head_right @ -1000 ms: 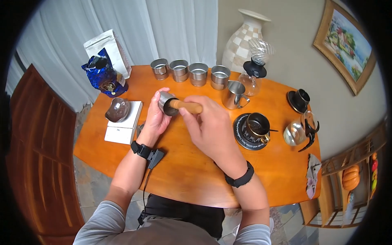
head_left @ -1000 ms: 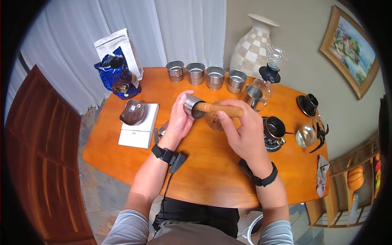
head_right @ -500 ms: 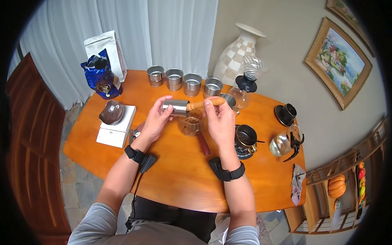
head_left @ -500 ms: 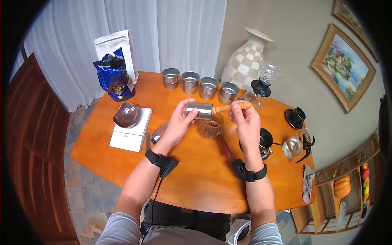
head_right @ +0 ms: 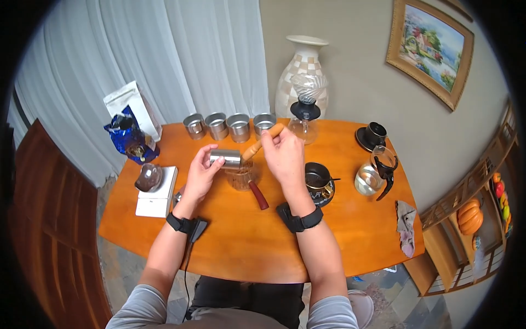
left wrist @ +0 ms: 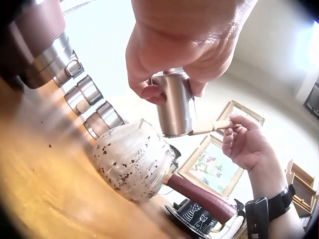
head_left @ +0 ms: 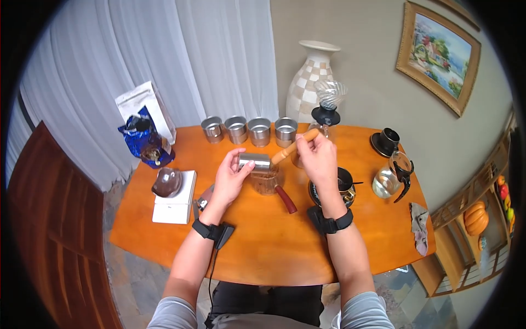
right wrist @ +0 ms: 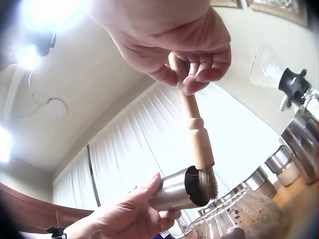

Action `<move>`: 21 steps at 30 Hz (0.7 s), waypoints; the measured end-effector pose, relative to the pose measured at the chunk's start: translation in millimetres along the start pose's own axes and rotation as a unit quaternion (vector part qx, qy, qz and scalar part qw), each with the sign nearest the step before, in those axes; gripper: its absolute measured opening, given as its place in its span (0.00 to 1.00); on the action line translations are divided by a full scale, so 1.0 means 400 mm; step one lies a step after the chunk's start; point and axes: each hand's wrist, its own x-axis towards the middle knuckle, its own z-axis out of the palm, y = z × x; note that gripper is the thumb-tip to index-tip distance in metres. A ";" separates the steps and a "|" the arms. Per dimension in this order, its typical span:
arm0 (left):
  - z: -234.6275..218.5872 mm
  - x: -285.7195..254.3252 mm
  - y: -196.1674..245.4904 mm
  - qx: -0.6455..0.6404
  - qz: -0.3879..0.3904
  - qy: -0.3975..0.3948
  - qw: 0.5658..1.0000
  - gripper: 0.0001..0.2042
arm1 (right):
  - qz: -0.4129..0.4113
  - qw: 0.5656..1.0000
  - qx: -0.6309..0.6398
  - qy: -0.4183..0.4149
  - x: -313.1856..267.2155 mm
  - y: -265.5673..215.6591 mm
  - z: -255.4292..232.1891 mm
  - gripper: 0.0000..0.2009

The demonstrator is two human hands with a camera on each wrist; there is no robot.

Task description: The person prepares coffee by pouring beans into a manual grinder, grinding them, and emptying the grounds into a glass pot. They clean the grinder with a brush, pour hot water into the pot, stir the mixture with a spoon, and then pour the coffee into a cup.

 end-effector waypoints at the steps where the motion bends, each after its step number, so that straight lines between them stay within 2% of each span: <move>1: 0.002 0.001 0.004 0.005 -0.002 0.003 1.000 0.21 | -0.004 1.000 0.006 0.010 0.002 0.005 -0.001 0.14; 7: 0.015 0.014 -0.011 0.010 -0.014 0.024 1.000 0.20 | 0.021 0.999 0.038 0.018 0.010 0.019 0.003 0.14; 9: 0.012 0.011 -0.026 -0.010 -0.056 0.036 0.998 0.20 | 0.032 0.999 0.028 0.016 0.014 0.039 0.007 0.15; 17: -0.014 0.007 -0.056 -0.100 -0.074 0.036 0.992 0.17 | 0.077 0.990 0.121 -0.006 0.022 0.058 0.018 0.15; 20: -0.002 -0.002 -0.046 -0.163 -0.075 0.058 0.982 0.16 | 0.124 0.974 0.187 -0.032 0.018 0.071 0.033 0.13; 21: -0.001 -0.005 -0.036 -0.139 -0.087 0.069 0.984 0.16 | 0.139 0.966 0.213 -0.039 0.010 0.054 0.038 0.12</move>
